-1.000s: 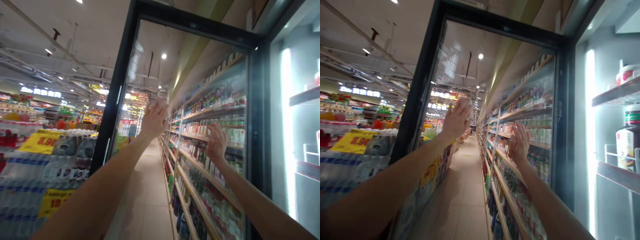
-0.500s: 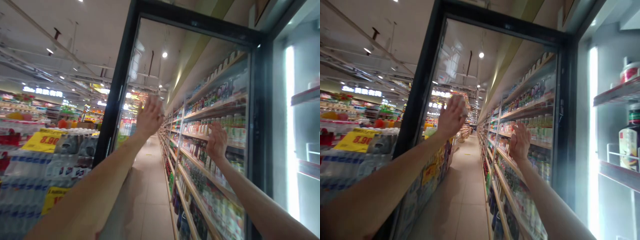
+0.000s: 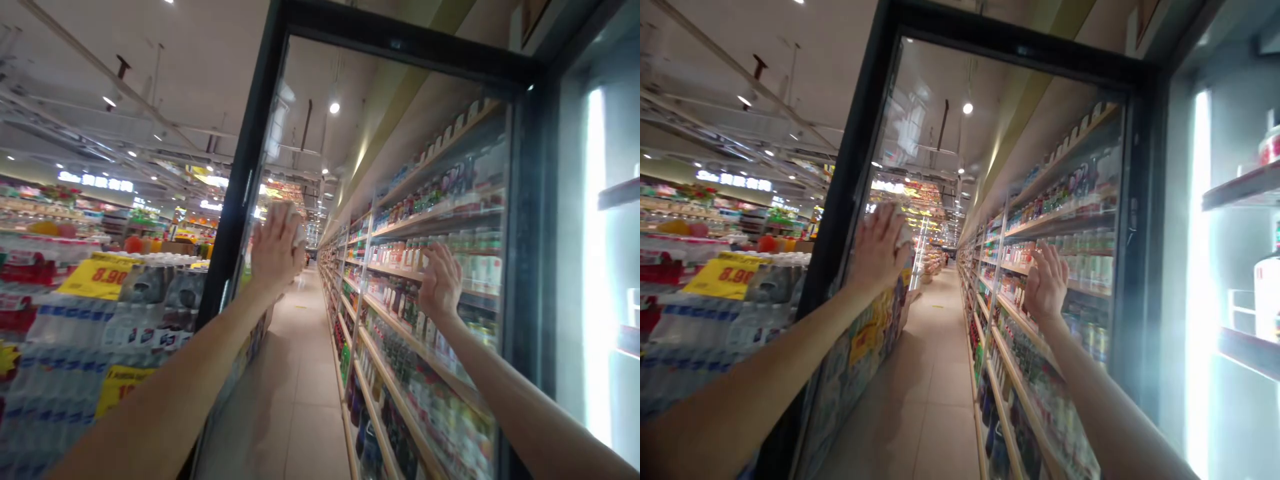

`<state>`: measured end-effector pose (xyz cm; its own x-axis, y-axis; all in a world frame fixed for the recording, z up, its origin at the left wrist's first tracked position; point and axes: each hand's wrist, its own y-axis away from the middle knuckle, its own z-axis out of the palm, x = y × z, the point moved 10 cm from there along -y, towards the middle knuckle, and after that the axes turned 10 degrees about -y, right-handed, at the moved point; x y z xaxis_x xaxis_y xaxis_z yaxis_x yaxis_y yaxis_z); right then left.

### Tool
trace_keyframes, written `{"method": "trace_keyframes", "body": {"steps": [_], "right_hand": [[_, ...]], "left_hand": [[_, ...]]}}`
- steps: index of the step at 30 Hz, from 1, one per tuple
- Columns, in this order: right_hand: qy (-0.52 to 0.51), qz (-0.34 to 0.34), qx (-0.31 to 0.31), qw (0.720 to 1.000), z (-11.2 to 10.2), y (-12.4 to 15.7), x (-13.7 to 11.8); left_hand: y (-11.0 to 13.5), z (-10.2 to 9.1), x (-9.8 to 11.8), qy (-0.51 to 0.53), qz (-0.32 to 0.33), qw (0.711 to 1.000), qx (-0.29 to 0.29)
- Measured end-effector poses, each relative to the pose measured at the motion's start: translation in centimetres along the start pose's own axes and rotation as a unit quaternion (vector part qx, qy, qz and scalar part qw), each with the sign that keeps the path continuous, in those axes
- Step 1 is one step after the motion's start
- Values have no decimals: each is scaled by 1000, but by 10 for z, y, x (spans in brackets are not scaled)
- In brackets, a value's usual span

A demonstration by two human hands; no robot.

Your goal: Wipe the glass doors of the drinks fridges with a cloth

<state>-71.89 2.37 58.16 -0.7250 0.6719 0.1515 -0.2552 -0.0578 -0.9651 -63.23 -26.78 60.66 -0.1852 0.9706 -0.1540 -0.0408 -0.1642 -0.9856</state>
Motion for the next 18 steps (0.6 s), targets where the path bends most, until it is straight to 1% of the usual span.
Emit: {"method": "trace_keyframes", "body": {"steps": [1, 2, 3, 4, 5, 6, 7, 8, 9, 10, 11, 13, 14, 15, 16, 17, 18], "right_hand": [[4, 3, -1, 1000, 0, 0, 0], [7, 6, -1, 1000, 1, 0, 1], [9, 6, -1, 1000, 1, 0, 1], [9, 5, -2, 1000, 1, 0, 1], [8, 3, -2, 1000, 1, 0, 2], [6, 1, -1, 1000, 1, 1, 2], [4, -3, 0, 1000, 1, 1, 3], [1, -9, 0, 1000, 1, 1, 3], [-2, -16, -1, 1000, 2, 2, 2], [-3, -20, 0, 1000, 2, 2, 2], [-3, -23, 0, 1000, 2, 2, 1], [3, -22, 1, 1000, 1, 2, 1], [8, -18, 2, 1000, 1, 2, 1], [12, -13, 2, 1000, 1, 2, 2], [13, -10, 0, 1000, 2, 2, 2], [12, -10, -1, 1000, 2, 2, 2], [8, -11, -2, 1000, 2, 2, 2]], "left_hand": [[3, -2, -16, -6, -46, 999, 4], [10, -3, -19, -7, -60, 998, 1], [18, -2, -8, -3, -40, 999, -8], [29, -1, 14, 4, 10, 1000, -22], [42, 1, 42, 14, 77, 996, -38], [56, 3, 70, 23, 155, 986, -50], [70, 4, 94, 31, 225, 972, -59], [80, 4, 107, 36, 275, 959, -60], [83, 3, 108, 35, 295, 953, -55], [79, 2, 96, 29, 279, 959, -45], [70, 1, 74, 19, 228, 973, -30], [51, -4, 16, -5, 76, 997, 0], [47, -6, -7, -13, 11, 1000, 7], [47, -7, -20, -15, -28, 999, 8], [51, -7, -19, -13, -35, 999, -1], [57, -5, -6, -7, -11, 1000, -16], [66, -4, 16, 1, 35, 999, -31]]}}
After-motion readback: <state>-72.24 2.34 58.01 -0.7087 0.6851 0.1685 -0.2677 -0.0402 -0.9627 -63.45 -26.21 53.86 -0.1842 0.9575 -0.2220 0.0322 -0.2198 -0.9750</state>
